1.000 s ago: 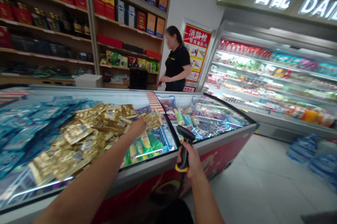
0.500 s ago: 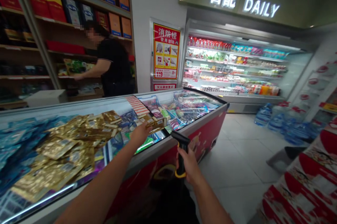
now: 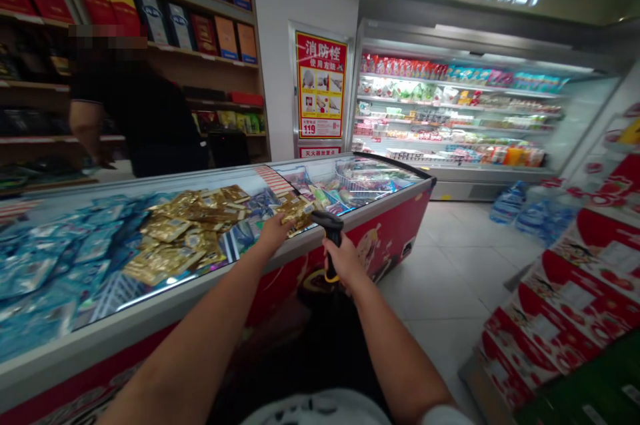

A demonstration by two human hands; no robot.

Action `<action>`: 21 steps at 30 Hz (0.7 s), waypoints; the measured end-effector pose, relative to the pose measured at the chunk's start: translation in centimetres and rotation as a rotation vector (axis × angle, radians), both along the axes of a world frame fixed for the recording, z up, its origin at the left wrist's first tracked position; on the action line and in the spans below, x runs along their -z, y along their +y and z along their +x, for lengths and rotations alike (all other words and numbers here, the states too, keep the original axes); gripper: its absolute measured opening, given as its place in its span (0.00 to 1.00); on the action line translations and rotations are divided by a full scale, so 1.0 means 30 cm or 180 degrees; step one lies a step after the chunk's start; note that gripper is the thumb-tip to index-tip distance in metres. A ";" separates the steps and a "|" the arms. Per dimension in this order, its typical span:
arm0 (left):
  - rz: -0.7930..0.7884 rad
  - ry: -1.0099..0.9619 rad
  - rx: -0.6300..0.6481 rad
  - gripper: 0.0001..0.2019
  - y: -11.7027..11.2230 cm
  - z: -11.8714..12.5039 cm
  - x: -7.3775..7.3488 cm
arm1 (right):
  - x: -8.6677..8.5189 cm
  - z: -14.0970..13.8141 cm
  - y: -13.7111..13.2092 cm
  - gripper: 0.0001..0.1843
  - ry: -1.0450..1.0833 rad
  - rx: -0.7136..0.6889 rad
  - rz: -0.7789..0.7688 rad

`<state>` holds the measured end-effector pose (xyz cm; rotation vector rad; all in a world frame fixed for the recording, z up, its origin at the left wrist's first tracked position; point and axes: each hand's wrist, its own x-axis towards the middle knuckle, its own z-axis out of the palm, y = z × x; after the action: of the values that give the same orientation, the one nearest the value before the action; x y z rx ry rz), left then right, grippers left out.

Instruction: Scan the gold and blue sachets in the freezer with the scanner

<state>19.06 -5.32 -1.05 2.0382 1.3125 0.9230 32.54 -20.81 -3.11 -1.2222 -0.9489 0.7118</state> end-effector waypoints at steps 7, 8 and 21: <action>-0.0144 -0.0094 -0.0032 0.14 -0.027 -0.043 -0.013 | -0.011 -0.024 -0.008 0.10 -0.0080 -0.0090 0.0021; -0.0164 -0.0110 -0.0057 0.15 -0.026 -0.046 -0.013 | -0.008 -0.025 -0.005 0.10 -0.0063 -0.0099 0.0019; 0.0074 0.0367 -0.0399 0.21 0.052 -0.055 0.055 | 0.032 -0.049 0.018 0.12 0.0196 -0.0262 -0.0136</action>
<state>17.41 -3.76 -2.69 2.0729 1.5124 0.8901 31.08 -20.28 -4.07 -1.1972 -0.9411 0.8340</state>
